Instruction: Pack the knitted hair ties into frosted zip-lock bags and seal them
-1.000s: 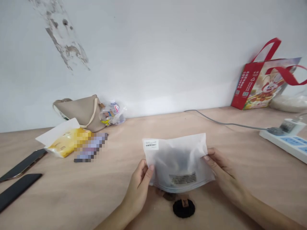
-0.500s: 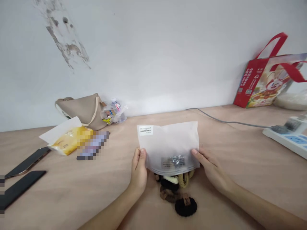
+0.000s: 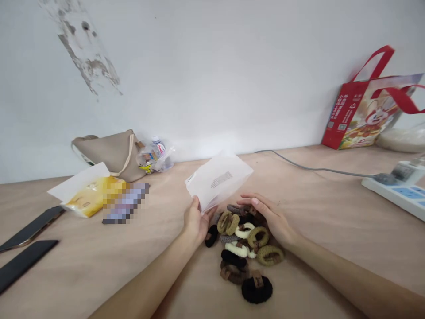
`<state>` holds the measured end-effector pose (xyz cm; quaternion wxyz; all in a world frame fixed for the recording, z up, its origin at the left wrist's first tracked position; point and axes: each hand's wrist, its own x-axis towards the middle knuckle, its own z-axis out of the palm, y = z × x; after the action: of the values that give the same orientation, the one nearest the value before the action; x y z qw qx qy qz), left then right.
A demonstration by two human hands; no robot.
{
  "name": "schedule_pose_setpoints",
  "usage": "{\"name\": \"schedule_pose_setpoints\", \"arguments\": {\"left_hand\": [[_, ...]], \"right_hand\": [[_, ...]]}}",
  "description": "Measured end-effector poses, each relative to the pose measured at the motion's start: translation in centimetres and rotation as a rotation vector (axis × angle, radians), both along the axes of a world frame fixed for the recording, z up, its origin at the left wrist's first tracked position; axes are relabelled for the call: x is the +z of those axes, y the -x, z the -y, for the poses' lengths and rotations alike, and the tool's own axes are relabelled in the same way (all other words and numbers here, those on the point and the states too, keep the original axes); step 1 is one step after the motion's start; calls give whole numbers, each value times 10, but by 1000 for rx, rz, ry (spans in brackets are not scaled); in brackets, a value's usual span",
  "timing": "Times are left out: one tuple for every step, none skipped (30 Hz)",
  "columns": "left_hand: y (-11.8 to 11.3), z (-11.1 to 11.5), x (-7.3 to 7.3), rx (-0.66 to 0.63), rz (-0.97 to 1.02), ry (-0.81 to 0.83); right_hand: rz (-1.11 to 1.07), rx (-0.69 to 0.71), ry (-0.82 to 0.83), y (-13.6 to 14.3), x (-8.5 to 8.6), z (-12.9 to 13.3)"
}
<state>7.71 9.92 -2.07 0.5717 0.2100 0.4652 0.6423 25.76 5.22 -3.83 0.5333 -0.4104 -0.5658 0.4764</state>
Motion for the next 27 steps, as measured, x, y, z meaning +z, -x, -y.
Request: {"name": "schedule_pose_setpoints", "arguments": {"left_hand": [[-1,-3,0,-6,-10,-3],[-2,-5,-1,-14,-25,-12],[-2,-7,-2,-25,-44,-27],[-3,-8,-3,-39,-67,-45],[-4,-9,-5,-59,-92,-65],[-4,-8,-7,-81,-117,-84],[-4,-7,-9,-105,-143,-100],[-4,-6,-11,-126,-170,-116],[-3,-3,-14,-144,-196,-133],[-2,0,-16,-159,-223,-150],[0,3,-17,-172,-249,-167],[1,8,-18,-185,-273,-183],[2,12,-19,-199,-296,-197],[3,18,-18,-213,-317,-209],[3,23,-17,-227,-336,-218],[3,28,-15,-241,-352,-225],[3,33,-14,-254,-364,-230],[3,38,-12,-267,-374,-234],[3,42,-10,-277,-380,-237],[3,46,-8,-286,-385,-239],[2,50,-6,-295,-389,-240],[2,53,-4,-300,-391,-238],[2,57,-3,-302,-388,-231],[3,60,-2,-300,-376,-221],[3,63,-2,-295,-354,-207],[3,67,-2,-291,-326,-191],[4,70,-2,-290,-296,-174]], "right_hand": [[25,14,-3,1,1,-2],[53,29,-9,1,1,-5],[82,46,-15,2,1,-8],[111,65,-23,2,1,-11],[136,86,-32,2,1,-13],[157,107,-41,2,1,-14],[172,129,-50,2,2,-14],[183,150,-57,1,2,-13],[190,170,-61,1,3,-11],[194,186,-61,1,3,-8],[196,200,-59,0,4,-4],[198,211,-56,0,5,0],[199,220,-52,1,6,5],[200,228,-49,1,6,10],[202,236,-47,1,7,15],[204,245,-44,2,8,19],[207,254,-41,3,8,24],[210,261,-38,3,9,28],[213,265,-35,4,9,31],[215,267,-31,4,10,34],[217,265,-27,4,11,38],[220,264,-23,5,11,41],[222,262,-19,5,12,44],[224,262,-16,5,13,47],[226,264,-13,5,14,51],[229,266,-10,5,14,55],[236,268,-6,5,15,59]]}}
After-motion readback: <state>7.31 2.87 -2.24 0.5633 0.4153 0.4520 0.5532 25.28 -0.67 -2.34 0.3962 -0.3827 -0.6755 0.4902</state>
